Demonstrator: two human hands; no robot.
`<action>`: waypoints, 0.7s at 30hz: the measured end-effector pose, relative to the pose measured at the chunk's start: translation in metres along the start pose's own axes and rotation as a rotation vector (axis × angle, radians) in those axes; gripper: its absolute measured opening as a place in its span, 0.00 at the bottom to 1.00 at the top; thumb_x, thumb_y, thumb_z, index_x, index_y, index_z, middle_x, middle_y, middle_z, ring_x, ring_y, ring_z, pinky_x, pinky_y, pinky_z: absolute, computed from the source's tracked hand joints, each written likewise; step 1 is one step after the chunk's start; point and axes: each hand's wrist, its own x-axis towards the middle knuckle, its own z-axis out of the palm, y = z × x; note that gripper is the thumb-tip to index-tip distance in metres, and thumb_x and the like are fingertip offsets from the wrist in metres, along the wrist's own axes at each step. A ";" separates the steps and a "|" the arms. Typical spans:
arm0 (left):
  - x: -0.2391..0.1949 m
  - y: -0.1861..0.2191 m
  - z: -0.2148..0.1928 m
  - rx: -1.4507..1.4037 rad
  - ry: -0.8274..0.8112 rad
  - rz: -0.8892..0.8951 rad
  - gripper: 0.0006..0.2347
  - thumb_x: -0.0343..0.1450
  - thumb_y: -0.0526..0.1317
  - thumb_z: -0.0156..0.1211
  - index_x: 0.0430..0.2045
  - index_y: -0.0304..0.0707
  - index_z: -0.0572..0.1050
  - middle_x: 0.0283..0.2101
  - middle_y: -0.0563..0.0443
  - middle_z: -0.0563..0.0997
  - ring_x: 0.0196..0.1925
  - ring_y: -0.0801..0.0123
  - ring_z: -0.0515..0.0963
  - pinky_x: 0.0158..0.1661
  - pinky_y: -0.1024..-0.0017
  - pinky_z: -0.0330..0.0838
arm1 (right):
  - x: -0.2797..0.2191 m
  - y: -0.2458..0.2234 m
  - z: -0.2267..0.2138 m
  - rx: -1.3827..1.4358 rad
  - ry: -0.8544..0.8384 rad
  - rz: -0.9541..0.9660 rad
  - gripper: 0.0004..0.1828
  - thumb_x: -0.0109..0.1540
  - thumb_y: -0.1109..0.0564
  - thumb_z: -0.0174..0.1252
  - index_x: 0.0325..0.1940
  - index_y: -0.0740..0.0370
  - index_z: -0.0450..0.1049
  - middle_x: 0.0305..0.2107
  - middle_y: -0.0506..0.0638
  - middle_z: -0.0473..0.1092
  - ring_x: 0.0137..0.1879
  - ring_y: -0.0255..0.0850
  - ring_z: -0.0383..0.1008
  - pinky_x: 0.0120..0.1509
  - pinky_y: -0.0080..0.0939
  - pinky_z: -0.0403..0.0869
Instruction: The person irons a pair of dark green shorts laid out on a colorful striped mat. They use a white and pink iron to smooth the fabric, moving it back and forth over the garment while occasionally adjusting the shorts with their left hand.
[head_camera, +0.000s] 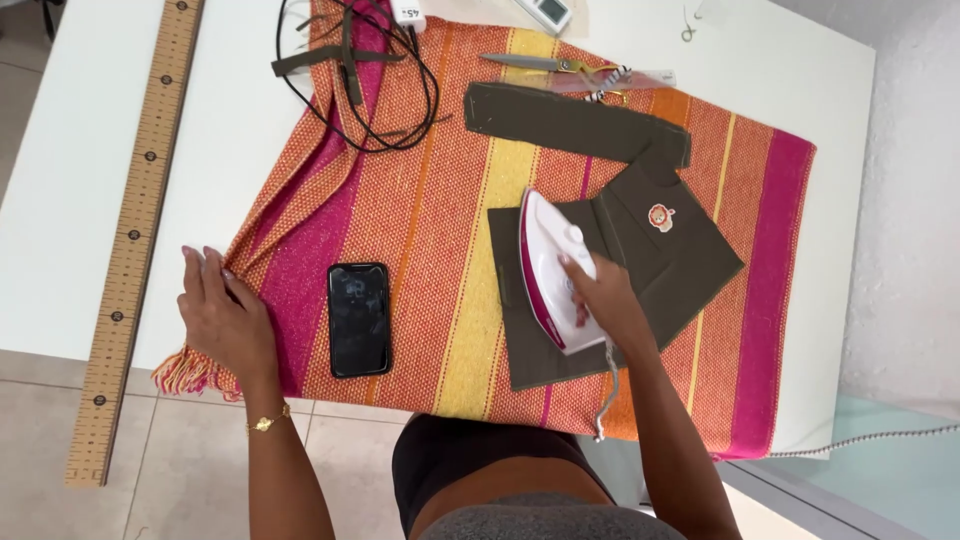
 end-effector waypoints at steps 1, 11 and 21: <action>0.000 -0.001 0.001 0.005 0.003 0.006 0.13 0.82 0.39 0.60 0.61 0.46 0.85 0.65 0.50 0.83 0.45 0.55 0.84 0.38 0.61 0.83 | 0.007 -0.001 0.000 0.012 0.002 -0.015 0.31 0.70 0.35 0.60 0.30 0.65 0.76 0.16 0.59 0.75 0.20 0.48 0.77 0.37 0.52 0.78; -0.001 -0.001 0.002 0.018 -0.002 -0.004 0.14 0.82 0.40 0.60 0.61 0.48 0.85 0.65 0.52 0.83 0.45 0.56 0.84 0.38 0.62 0.84 | 0.008 0.000 -0.001 0.061 -0.026 -0.016 0.31 0.69 0.36 0.61 0.27 0.67 0.74 0.12 0.61 0.73 0.15 0.49 0.76 0.29 0.49 0.78; 0.001 0.002 -0.002 0.022 -0.013 -0.009 0.13 0.83 0.40 0.60 0.61 0.47 0.85 0.65 0.52 0.83 0.46 0.57 0.84 0.38 0.63 0.83 | 0.010 -0.003 0.002 0.066 -0.011 -0.002 0.31 0.69 0.36 0.62 0.28 0.67 0.75 0.14 0.61 0.73 0.16 0.49 0.76 0.27 0.50 0.77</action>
